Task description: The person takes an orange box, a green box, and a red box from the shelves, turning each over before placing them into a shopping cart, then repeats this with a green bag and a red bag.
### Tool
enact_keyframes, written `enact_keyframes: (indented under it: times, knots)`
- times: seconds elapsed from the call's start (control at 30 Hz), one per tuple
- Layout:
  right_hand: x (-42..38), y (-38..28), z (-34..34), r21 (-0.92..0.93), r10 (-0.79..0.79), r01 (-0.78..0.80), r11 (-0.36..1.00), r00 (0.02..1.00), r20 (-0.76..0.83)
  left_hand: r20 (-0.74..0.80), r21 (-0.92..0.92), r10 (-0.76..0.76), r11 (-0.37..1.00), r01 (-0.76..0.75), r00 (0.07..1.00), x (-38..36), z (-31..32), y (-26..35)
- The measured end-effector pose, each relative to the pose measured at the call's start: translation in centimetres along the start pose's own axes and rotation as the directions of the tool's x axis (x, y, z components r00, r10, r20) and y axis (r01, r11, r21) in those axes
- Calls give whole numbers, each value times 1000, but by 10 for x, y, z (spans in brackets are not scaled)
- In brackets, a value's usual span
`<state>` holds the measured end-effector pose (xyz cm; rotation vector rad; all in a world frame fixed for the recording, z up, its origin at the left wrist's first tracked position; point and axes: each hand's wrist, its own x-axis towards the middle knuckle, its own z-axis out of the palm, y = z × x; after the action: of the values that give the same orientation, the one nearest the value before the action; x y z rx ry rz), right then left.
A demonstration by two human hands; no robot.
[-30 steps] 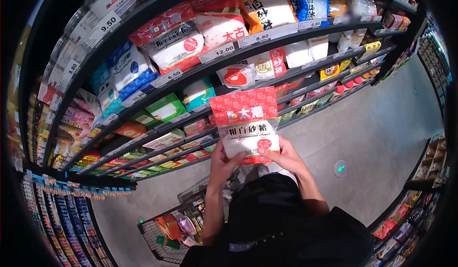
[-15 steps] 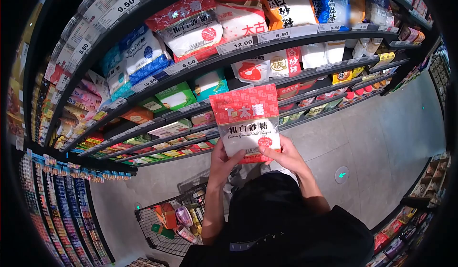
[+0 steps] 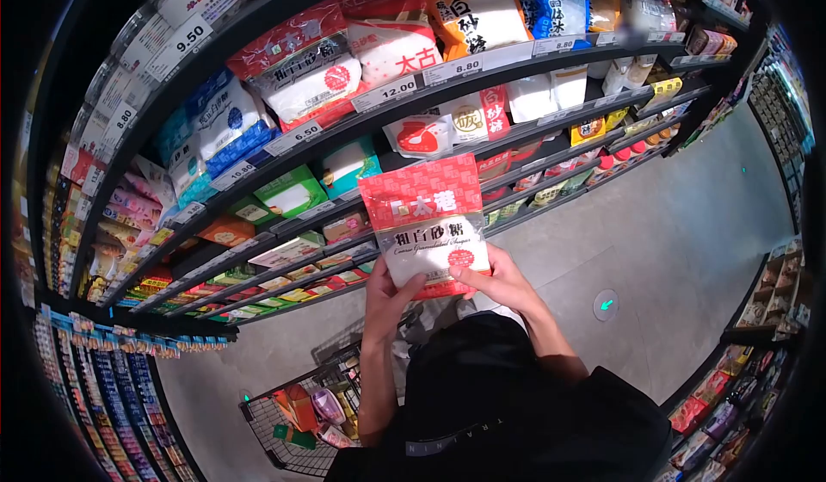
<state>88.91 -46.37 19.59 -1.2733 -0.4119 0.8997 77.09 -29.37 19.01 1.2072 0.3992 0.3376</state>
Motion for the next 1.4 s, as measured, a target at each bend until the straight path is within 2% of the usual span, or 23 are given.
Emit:
enact_keyframes:
  times: [0.3, 0.37, 0.4, 0.43, 0.47, 0.5, 0.57, 0.6, 0.67, 0.8, 0.83, 0.9, 0.93, 1.0, 1.03, 1.07, 1.1, 1.13, 1.17, 1.23, 1.3, 1.37, 1.4]
  knots:
    - [-9, -1, -4, -23, -10, 8, 1000, 996, -85, 8, -23, -23, 999, 23, 1000, 16, 12, -12]
    - [-8, 13, 2, -226, -341, 312, 923, 935, -100, -111, -28, -40, 999, 38, 993, 27, 20, -17]
    - [-23, -18, 13, -458, -254, 186, 869, 963, -90, -111, -29, -41, 999, 38, 993, 33, 24, -23]
    - [-31, -36, 21, -456, -252, 186, 870, 964, -88, -82, -145, -159, 979, 146, 984, 41, 25, -32]
    - [-36, -49, 29, -619, -188, 141, 773, 982, -11, -42, -254, -268, 935, 249, 963, 48, 20, -43]
    - [-40, -58, 35, -758, -109, 111, 642, 993, 54, 160, -470, -267, 826, 311, 950, 57, 3, -70]
    - [-42, -60, 40, -741, -152, 197, 641, 980, 129, 386, -595, -100, 733, 331, 917, 60, 2, -94]
    - [-41, -53, 39, -703, -191, 276, 656, 961, 199, 376, -594, -101, 737, 323, 921, 57, 8, -84]
    - [-43, -50, 37, -604, -225, 357, 713, 932, 285, 671, -669, 10, 441, 598, 742, 51, 24, -52]
    - [-48, -45, 32, -482, -170, 300, 823, 940, 296, 705, -666, 84, 418, 618, 704, 43, 25, -41]
    - [-47, -39, 30, -413, -211, 308, 857, 941, 265, 700, -671, 84, 418, 612, 710, 43, 22, -42]
    - [-45, -32, 28, -340, -243, 314, 886, 941, 236, 678, -726, 84, 231, 647, 730, 44, 18, -43]
    - [-43, -29, 26, -282, -271, 324, 903, 939, 210, 673, -731, 87, 231, 642, 734, 40, 18, -41]
    - [-39, -26, 25, -224, -295, 333, 916, 937, 187, 361, -746, -28, 591, 306, 932, 30, 20, -36]
    - [-36, -25, 26, -153, -305, 323, 934, 943, 131, 357, -749, -25, 589, 302, 934, 30, 18, -44]
    - [-33, -24, 27, -81, -309, 315, 946, 948, 73, 199, -522, -76, 836, 172, 977, 34, 14, -58]
    - [-31, -22, 26, -7, -308, 308, 951, 951, 14, 28, -206, -68, 976, 72, 997, 35, 16, -58]
    - [-27, -18, 23, 15, -285, 285, 958, 959, 2, -36, -249, -350, 910, 331, 936, 49, 0, -47]
    - [-23, -14, 20, 14, -282, 282, 959, 959, 6, -114, -135, -181, 977, 165, 977, 47, 2, -46]
    - [-14, -4, 16, -128, -191, 171, 977, 967, -171, -144, 140, 4, 990, 16, 990, 30, 14, -11]
    - [3, 22, 9, -117, -262, 241, 963, 941, -215, -93, 140, -38, 989, 51, 995, 22, 3, -13]
    - [12, 36, 0, 136, -72, 110, 985, 963, -260, -46, 141, -78, 986, 83, 996, 14, -5, -19]
    - [15, 38, 1, 203, -46, 106, 974, 959, -281, 32, 114, -94, 989, 90, 995, 11, -9, -22]
